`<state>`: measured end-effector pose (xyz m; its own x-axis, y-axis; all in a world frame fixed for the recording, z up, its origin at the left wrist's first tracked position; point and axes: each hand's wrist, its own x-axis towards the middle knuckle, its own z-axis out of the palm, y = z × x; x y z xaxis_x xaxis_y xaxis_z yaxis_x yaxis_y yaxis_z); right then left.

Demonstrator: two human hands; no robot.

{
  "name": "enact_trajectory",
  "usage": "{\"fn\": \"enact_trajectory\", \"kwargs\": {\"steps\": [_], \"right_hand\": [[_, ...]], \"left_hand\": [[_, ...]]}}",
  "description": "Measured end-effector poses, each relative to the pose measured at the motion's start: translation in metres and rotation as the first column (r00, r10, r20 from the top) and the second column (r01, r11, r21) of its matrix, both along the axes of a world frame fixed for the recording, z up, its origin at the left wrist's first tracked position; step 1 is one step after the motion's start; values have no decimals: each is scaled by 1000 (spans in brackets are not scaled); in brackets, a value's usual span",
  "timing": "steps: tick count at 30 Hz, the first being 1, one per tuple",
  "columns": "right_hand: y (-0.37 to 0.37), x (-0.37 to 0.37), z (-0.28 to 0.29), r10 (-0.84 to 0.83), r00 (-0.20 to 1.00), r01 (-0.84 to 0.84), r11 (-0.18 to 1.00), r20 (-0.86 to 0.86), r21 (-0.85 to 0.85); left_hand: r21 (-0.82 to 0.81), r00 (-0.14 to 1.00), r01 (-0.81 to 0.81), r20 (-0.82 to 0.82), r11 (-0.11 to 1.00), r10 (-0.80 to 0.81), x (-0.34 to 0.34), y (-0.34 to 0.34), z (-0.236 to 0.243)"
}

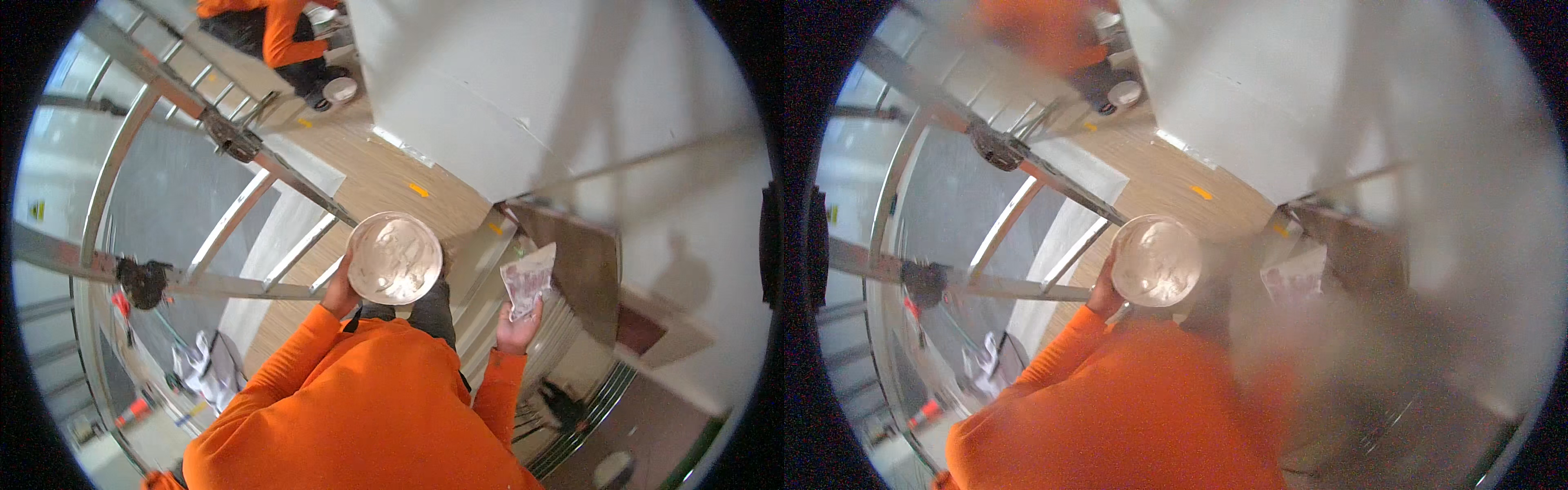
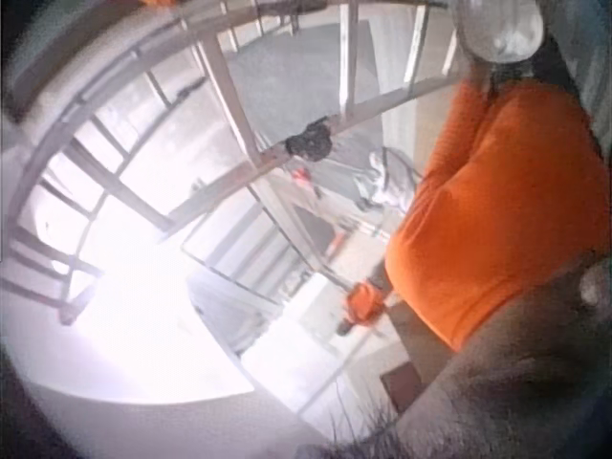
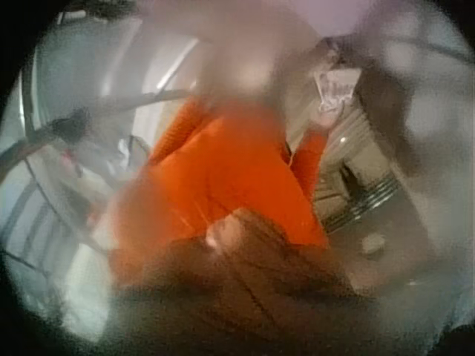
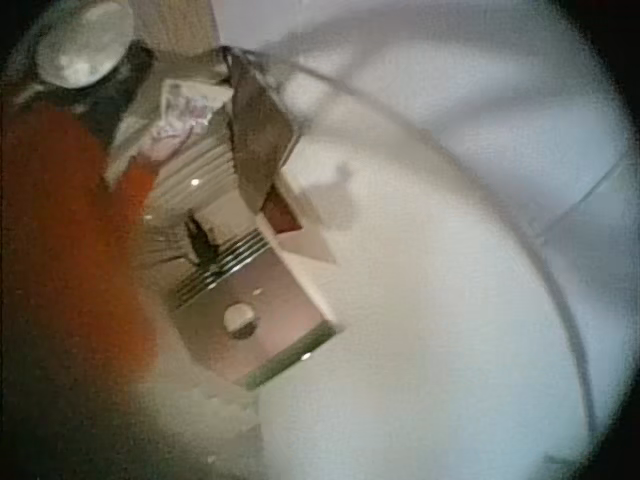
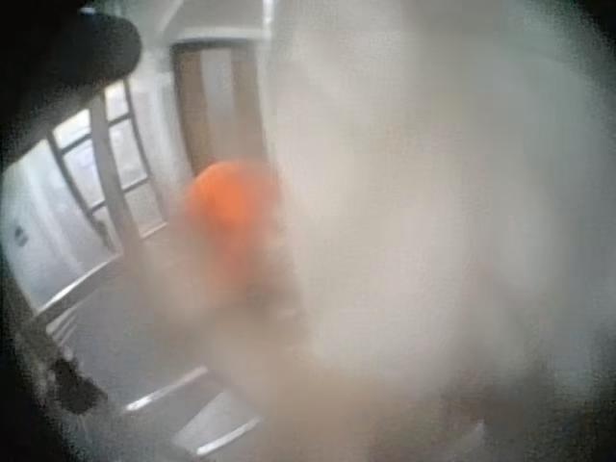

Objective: The person applies white plaster to a wall using a putty knife and a container. They repeatedly scoop the material and smooth it onto the surface, then apply a strip of white tape along a seam.

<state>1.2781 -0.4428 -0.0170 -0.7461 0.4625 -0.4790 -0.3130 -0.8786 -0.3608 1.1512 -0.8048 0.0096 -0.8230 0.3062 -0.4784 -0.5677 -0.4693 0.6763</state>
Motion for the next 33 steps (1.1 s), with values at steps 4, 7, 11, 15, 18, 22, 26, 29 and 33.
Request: {"fn": "enact_trajectory", "kwargs": {"steps": [4, 7, 11, 15, 18, 22, 26, 29, 33], "right_hand": [[-10, -114, 23, 425, 901, -421, 905, -84, 65], [-45, -197, -15, 610, 792, -601, 787, -26, 139], [-188, -294, 54, 748, 657, -736, 610, 94, 295], [-307, -359, 29, 837, 523, -650, 514, -162, 560], [-365, -391, -20, 837, 540, -615, 466, -91, 636], [-409, -384, -14, 792, 610, -539, 445, -33, 715], [-446, -416, -48, 741, 672, -441, 387, 12, 810], [-480, -435, -76, 715, 698, -392, 324, 49, 861], [-522, -442, -107, 686, 722, -333, 234, 88, 913]], "left_hand": [[-18, 946, -324, 31, 946, 324, 24, -36, -6], [-48, 806, -590, 9, 806, 591, 70, -58, -23], [2, 554, -832, 80, 555, 829, 144, -63, -42], [41, 283, -959, 146, 280, 948, 185, -51, -70], [22, 84, -996, 168, 82, 982, 216, -30, -117], [-24, -162, -987, 198, -161, 967, 215, -12, -140], [-27, -290, -956, 183, -291, 939, 207, 0, -149], [-33, -343, -938, 231, -345, 911, 201, 5, -153], [-67, -398, -916, 293, -396, 870, 202, 19, -160]]}}
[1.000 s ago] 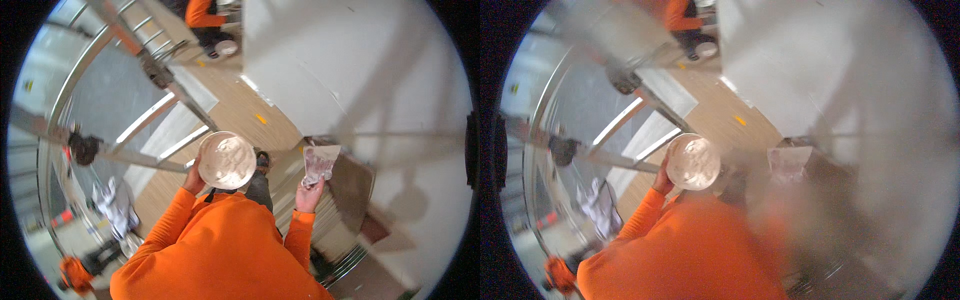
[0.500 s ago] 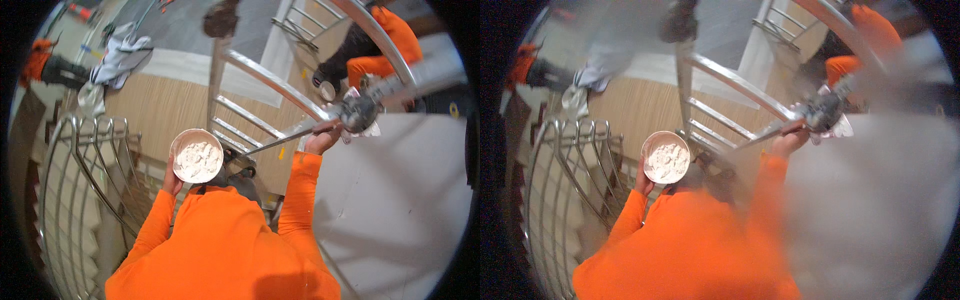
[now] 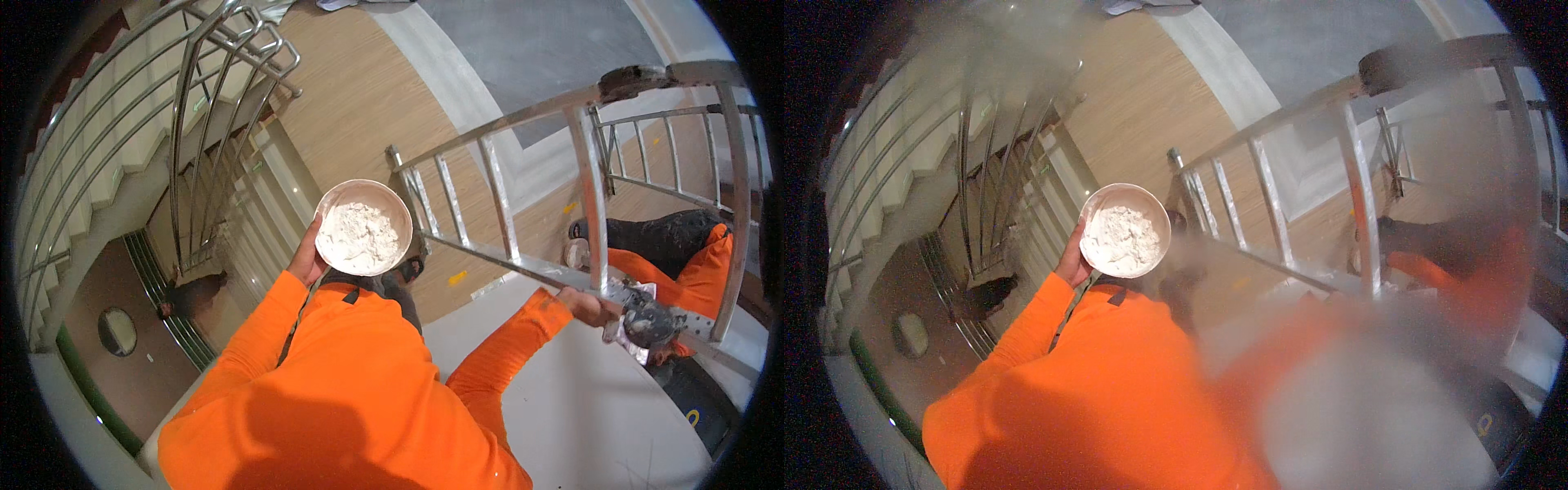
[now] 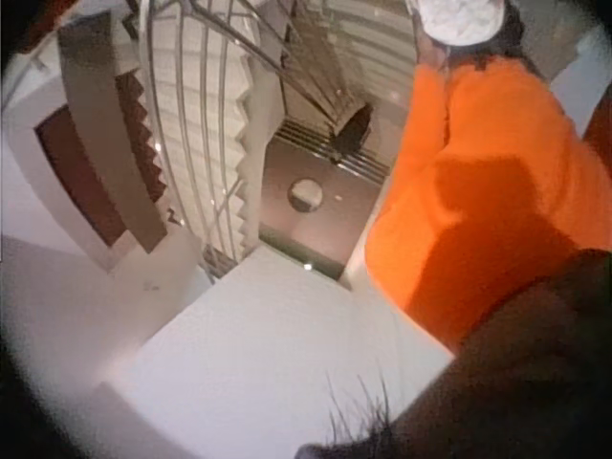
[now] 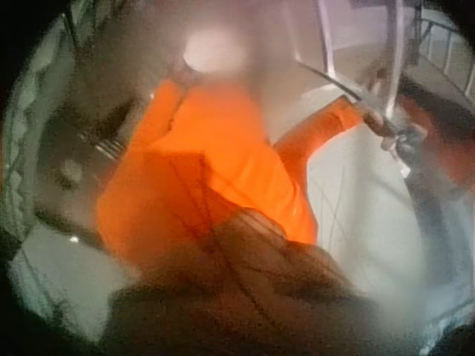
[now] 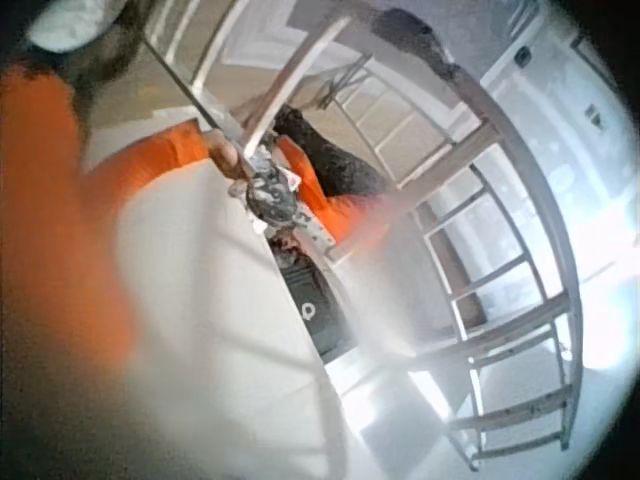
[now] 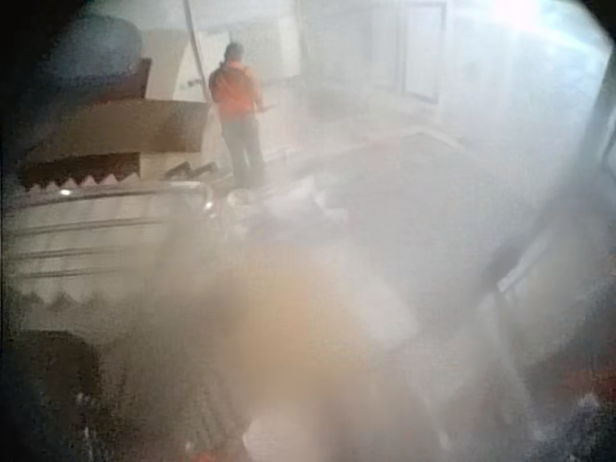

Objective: The person applies white plaster to a wall using a putty knife and a container. They repeatedly scoop the material and smooth it onto the surface, then apply a strip of white tape along a seam.

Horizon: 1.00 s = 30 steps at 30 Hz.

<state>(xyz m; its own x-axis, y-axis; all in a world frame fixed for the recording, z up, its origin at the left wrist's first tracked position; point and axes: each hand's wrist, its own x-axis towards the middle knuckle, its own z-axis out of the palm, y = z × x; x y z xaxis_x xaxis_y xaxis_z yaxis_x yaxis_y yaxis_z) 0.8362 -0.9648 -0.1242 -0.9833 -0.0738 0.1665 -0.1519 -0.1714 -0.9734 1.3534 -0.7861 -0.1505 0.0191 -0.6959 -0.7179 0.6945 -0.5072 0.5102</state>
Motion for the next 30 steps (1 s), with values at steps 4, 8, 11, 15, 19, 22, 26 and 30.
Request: {"fn": "enact_trajectory", "kwargs": {"steps": [4, 8, 11, 15, 19, 22, 26, 30], "right_hand": [[-33, -16, -19, -50, 998, 52, 996, -26, 79], [-56, -24, -37, -116, 992, 123, 980, -49, 155], [-67, -33, -52, -185, 980, 196, 962, -73, 189], [-93, -48, -63, -256, 963, 269, 937, -86, 221], [-80, -54, -62, -305, 951, 307, 926, -45, 218], [-67, -68, -81, -344, 910, 409, 841, -234, 354], [-64, -57, -66, -381, 891, 449, 822, -246, 350], [-55, -75, -77, -397, 915, 400, 877, -68, 268]], "left_hand": [[20, 999, -51, -13, 999, 51, -6, 2, -5], [106, 998, -63, 20, 992, 61, -2, 4, -9], [109, 999, -45, 28, 993, 42, -1, 8, -9], [87, 997, -39, 69, 995, 33, -14, 1, 12], [-4, 999, -11, 41, 1000, 11, -5, -2, -13], [-26, 996, 56, 68, 998, -54, 7, 6, -23], [-10, 992, 83, 91, 996, -82, 8, -6, -18], [5, 983, 151, 109, 989, -150, 18, -12, -23]]}}
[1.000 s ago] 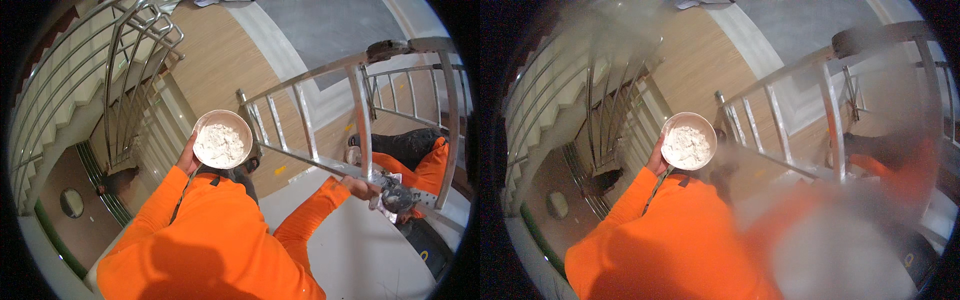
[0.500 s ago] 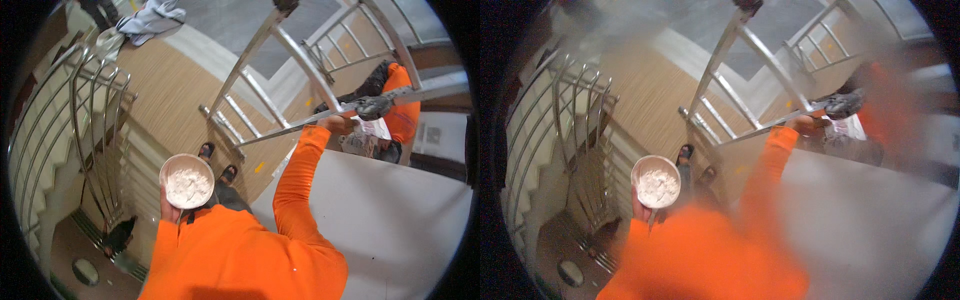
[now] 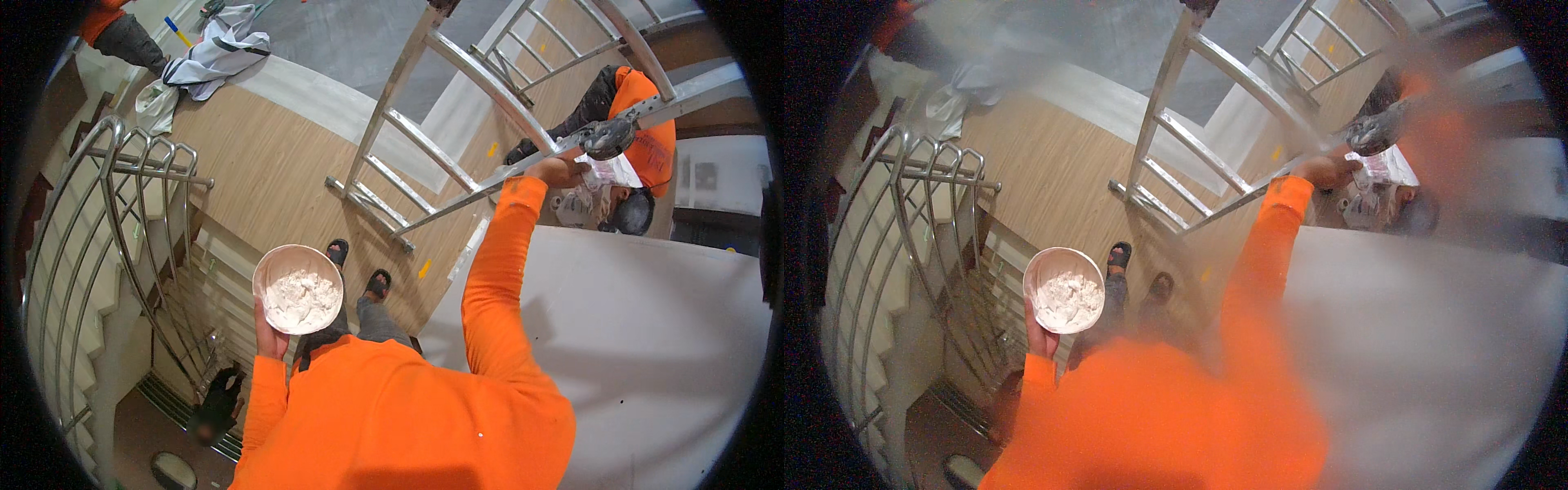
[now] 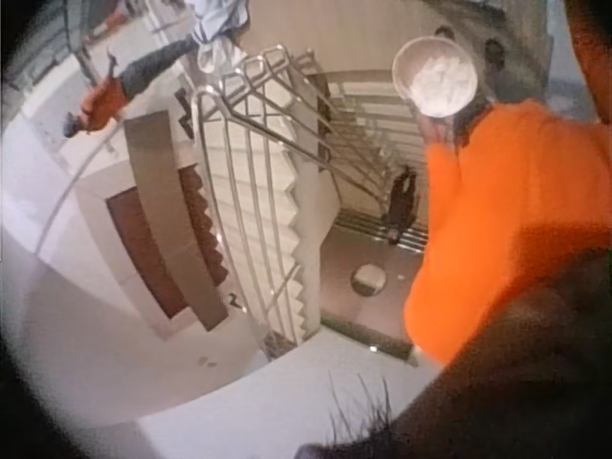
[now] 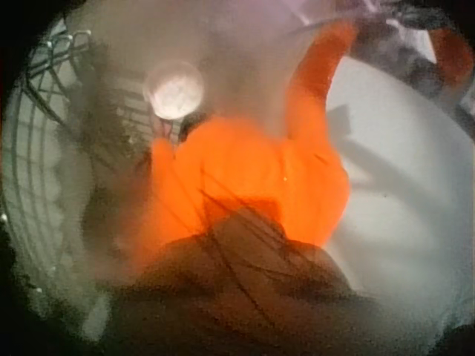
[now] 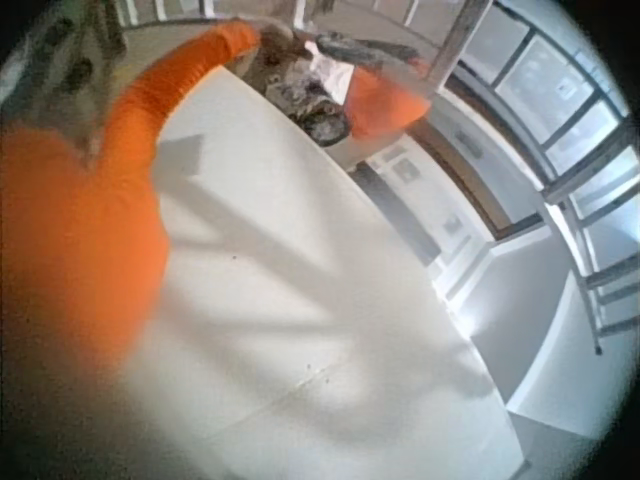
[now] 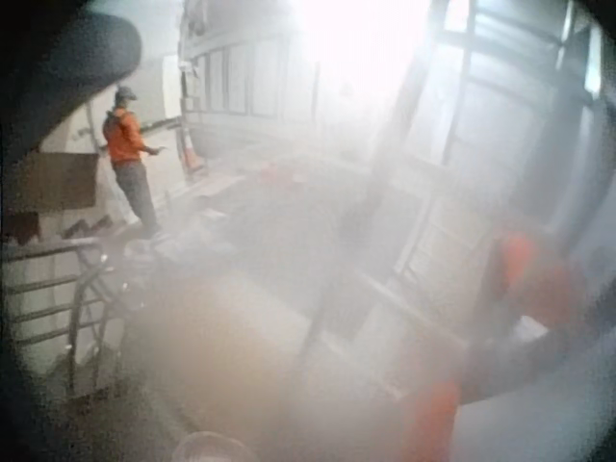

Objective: The person applies white plaster to a wall using a putty knife and a container. They repeatedly scoop the material and smooth it onto the surface, then apply a strip of white tape along a seam.

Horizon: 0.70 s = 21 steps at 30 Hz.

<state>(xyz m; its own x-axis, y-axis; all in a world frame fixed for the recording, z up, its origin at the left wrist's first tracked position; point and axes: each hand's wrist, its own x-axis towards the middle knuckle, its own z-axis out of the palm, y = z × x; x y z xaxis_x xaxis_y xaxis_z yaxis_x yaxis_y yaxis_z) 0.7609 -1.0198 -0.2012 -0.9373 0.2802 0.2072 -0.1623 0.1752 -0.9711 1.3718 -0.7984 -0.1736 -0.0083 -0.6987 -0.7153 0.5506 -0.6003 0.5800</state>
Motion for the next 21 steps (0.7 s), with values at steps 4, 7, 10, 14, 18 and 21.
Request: {"fn": "enact_trajectory", "kwargs": {"steps": [4, 7, 10, 14, 18, 21], "right_hand": [[1, -1, -16, 33, 999, -32, 998, -18, 57], [0, -9, -36, 73, 994, -61, 987, -80, 147], [-7, -28, -68, 146, 976, -98, 958, -164, 268], [-15, -42, -94, 187, 970, -138, 950, -156, 279], [-13, -47, -96, 161, 980, -140, 975, -115, 170], [3, -17, -60, 96, 995, -91, 971, -12, 222]], "left_hand": [[-12, 999, 33, -31, 999, -34, 11, 3, -16], [-2, 996, 91, -16, 996, -91, 5, -2, -9], [51, 994, 92, -63, 994, -89, 9, -1, -13], [68, 996, 67, -59, 995, -63, 20, 11, -25], [62, 997, 17, -80, 998, -12, 22, 18, -36], [65, 997, -3, -70, 998, 8, 26, 20, -44]]}}
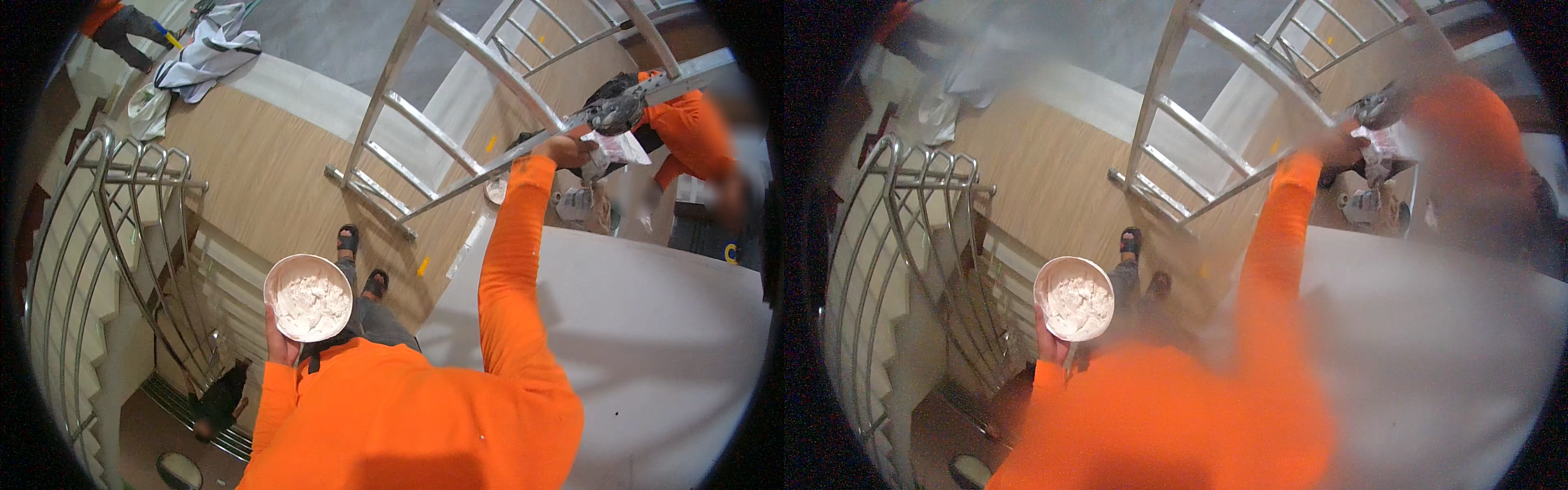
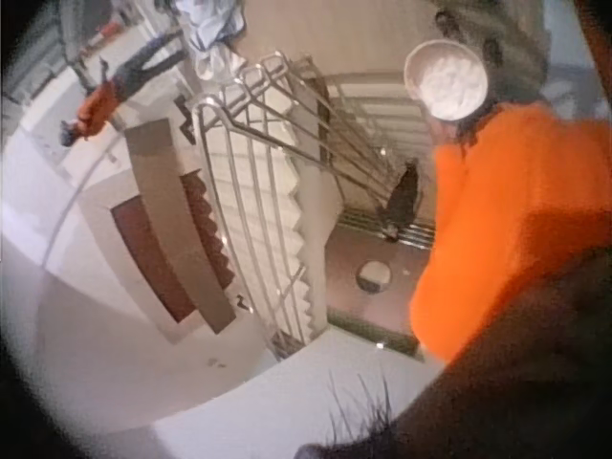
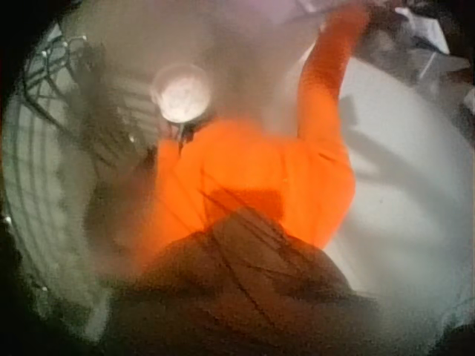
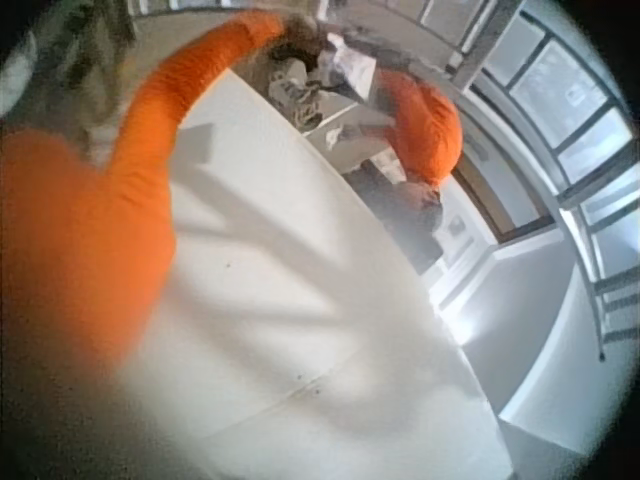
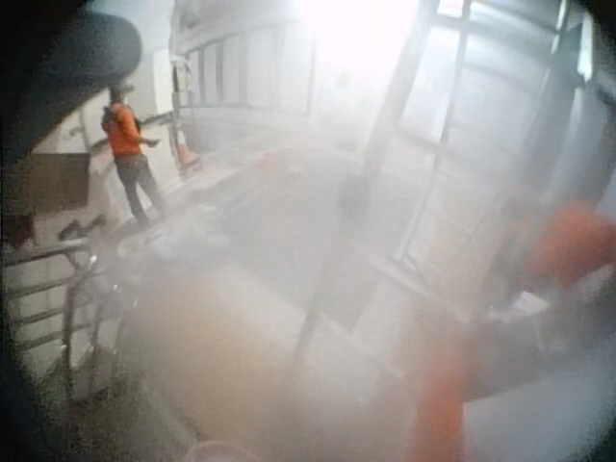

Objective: The person applies white plaster to a wall using a putty knife and a container. They repeatedly scoop the material and smooth it onto the surface, then apply a strip of white tape along a seam.

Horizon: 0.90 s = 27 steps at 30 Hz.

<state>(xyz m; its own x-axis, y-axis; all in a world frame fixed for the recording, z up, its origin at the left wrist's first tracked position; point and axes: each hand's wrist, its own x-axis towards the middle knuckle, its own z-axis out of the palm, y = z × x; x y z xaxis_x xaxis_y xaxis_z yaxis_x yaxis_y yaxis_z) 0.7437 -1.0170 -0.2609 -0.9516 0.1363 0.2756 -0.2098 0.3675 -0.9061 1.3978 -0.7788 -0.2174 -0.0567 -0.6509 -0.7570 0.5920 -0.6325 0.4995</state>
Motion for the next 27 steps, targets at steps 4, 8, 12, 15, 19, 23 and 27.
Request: {"fn": "enact_trajectory", "kwargs": {"steps": [4, 8, 12, 15, 19, 23, 27], "right_hand": [[28, 33, 63, -78, 995, 79, 997, -70, 13], [81, 23, 71, -4, 978, -15, 996, -208, -91], [125, 10, 62, -160, 970, 114, 965, -185, -238], [143, 2, 56, -203, 971, 150, 930, -128, -336], [172, -4, 46, -274, 961, 270, 913, 33, -306], [171, -24, 31, -229, 972, 227, 852, 54, -472], [185, -23, 28, -262, 955, 297, 857, 141, -420]], "left_hand": [[-69, 993, 20, -117, 997, -28, 1, -6, -12], [-148, 982, 143, -106, 979, -159, 6, -25, -12], [-248, 966, 231, -58, 941, -253, 7, -43, -6], [-232, 967, 194, -121, 953, -226, 5, -42, -2], [-167, 977, 210, 11, 963, -211, 12, -36, -10], [-194, 977, 207, -7, 959, -212, 12, -36, -15], [-186, 974, 223, 6, 957, -226, 27, -31, -35]]}}
